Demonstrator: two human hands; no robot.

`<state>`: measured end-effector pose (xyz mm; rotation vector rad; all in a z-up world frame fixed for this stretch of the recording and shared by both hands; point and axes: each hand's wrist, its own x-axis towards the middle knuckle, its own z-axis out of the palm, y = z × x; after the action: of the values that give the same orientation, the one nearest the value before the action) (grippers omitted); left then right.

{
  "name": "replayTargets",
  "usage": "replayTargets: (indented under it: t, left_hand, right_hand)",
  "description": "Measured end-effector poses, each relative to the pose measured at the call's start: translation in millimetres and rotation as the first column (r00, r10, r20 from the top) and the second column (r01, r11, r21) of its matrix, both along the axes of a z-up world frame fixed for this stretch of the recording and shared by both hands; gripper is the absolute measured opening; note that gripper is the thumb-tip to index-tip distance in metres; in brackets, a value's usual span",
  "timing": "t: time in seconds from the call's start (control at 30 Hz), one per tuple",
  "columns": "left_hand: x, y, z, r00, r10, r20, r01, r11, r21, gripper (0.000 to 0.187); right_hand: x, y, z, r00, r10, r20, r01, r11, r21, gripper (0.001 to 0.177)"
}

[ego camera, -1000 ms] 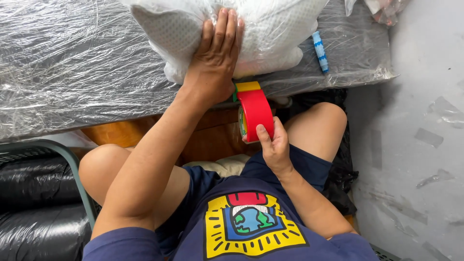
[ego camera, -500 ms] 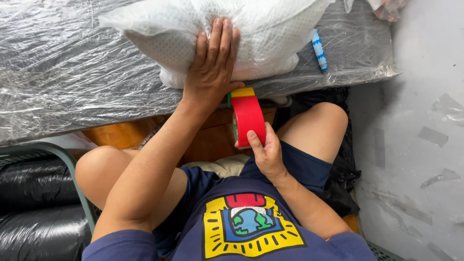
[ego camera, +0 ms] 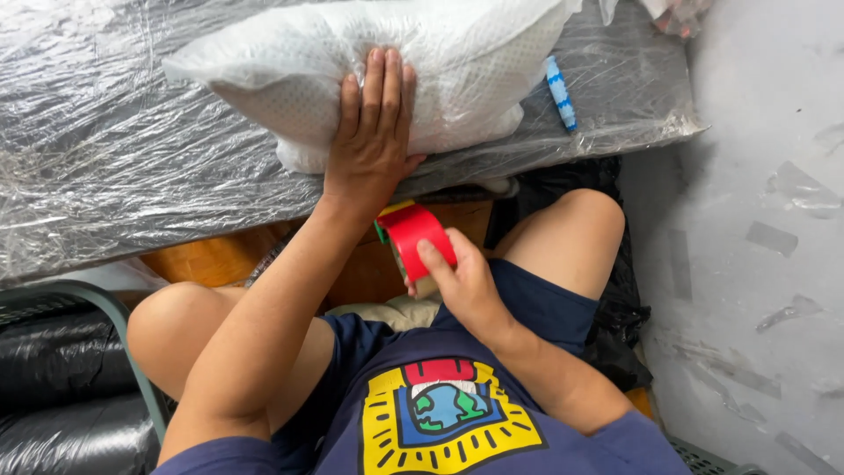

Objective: The person wraps a pillow in clear plastic, seals it with tape, and then places it into a black plastic bag for final packaging.

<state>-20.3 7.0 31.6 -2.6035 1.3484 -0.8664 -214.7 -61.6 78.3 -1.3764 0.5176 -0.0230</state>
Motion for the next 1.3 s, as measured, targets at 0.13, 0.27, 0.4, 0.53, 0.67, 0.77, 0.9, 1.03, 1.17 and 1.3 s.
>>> replayTargets:
  t: [0.13,0.27,0.4,0.53,0.67,0.77,0.9,1.03,1.17,1.3]
  left_hand:
    - [5,-2,5,0.999,-0.047,-0.026,0.046,0.998,-0.033,0.116]
    - [6,-7,-3,0.986,-0.077,-0.147,0.066,0.995,-0.076,0.119]
    - [8,-5,-8,1.0,0.009,-0.011,-0.009,1.0,-0.013,0.127]
    - [6,0,12,0.986,-0.062,-0.156,0.047,0.994,-0.097,0.118]
    - [8,-4,4,0.994,-0.054,-0.098,0.041,0.991,-0.127,0.12]
    - [5,-6,-2,0.998,-0.044,-0.038,0.039,0.99,-0.136,0.122]
    - [6,-6,-2,0.999,-0.039,0.002,0.039,0.992,-0.119,0.123]
    - [5,-6,-3,0.999,-0.037,-0.014,0.035,0.99,-0.134,0.119]
    - [5,-7,-4,0.999,-0.029,-0.03,0.026,0.994,-0.109,0.121]
    - [1,-3,4,0.997,-0.044,-0.056,0.038,0.993,-0.116,0.119]
  right_hand:
    - [-25,-39,24,0.987,0.148,-0.068,-0.159,0.962,-0.223,0.016]
    - [-39,-129,29,0.998,-0.044,0.045,0.061,0.823,-0.564,0.02]
    - [-10,-270,-37,0.977,-0.133,0.165,0.175,0.063,-0.983,0.03]
    - [18,-381,-99,0.992,-0.032,0.124,0.112,-0.253,-0.961,0.03]
    - [30,-434,-138,0.996,-0.054,0.073,0.053,-0.306,-0.95,0.035]
    - [26,-435,-135,0.993,-0.103,0.057,0.035,-0.199,-0.979,0.046]
    - [28,-403,-99,0.995,-0.094,-0.013,-0.018,-0.052,-0.998,0.075]
    - [57,-335,-35,0.973,-0.029,0.229,0.208,-0.318,-0.925,0.065]
    - [118,-184,58,0.701,0.607,0.375,0.548,-0.123,-0.827,0.033]
    - [191,-125,61,0.642,0.76,0.103,0.362,-0.182,-0.914,0.045]
